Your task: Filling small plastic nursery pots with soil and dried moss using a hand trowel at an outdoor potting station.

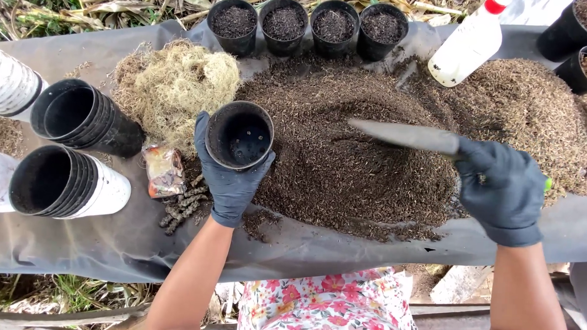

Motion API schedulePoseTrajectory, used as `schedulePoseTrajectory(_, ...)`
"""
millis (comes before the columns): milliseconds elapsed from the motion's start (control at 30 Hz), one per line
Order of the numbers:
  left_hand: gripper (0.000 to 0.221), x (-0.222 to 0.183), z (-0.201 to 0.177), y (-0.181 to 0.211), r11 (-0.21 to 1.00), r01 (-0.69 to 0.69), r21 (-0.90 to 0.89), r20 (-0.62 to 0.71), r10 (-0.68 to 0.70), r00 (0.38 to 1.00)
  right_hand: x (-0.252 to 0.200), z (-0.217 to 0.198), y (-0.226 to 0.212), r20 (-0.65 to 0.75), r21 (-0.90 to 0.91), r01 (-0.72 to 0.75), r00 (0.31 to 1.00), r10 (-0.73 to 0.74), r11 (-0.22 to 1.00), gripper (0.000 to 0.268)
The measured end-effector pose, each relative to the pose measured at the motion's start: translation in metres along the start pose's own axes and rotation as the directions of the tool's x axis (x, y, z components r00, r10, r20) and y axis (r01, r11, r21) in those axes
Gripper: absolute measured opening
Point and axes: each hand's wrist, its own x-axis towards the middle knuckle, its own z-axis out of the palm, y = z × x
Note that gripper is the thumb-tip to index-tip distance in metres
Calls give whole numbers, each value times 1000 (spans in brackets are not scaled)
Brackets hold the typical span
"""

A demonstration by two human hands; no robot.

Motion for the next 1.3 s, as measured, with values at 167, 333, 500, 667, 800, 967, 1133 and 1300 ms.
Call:
schedulePoseTrajectory(167,114,-4,-1,-1,998,7,60,56,-11,998,-13,-11,23,255,23,-273,932,258,962,27)
schedulePoseTrajectory(333,113,-3,2,1,995,-26,98,100,16,995,-28,-39,38,282,29,-290,921,270,957,42)
schedulePoseTrajectory(500,105,1,4,13,993,-38,114,141,22,990,-31,-55,45,284,478,-406,911,300,779,18)
schedulePoseTrajectory(667,103,2,4,14,999,-39,37,172,32,985,34,-85,-2,431,26,-114,898,92,993,48)
schedulePoseTrajectory(800,106,-1,5,7,998,-30,46,168,22,986,81,-63,-14,648,46,-192,753,118,980,43)
schedulePoseTrajectory(967,104,-1,6,7,999,-28,16,168,25,986,124,-40,-15,913,330,-588,397,-92,738,39)
schedulePoseTrajectory(1133,107,-3,9,8,1000,0,6,144,-1,990,110,-51,-13,872,342,-441,477,-106,830,42)
schedulePoseTrajectory(1300,105,-3,7,7,1000,-20,24,151,16,988,49,-41,3,604,251,-185,797,-5,950,46)
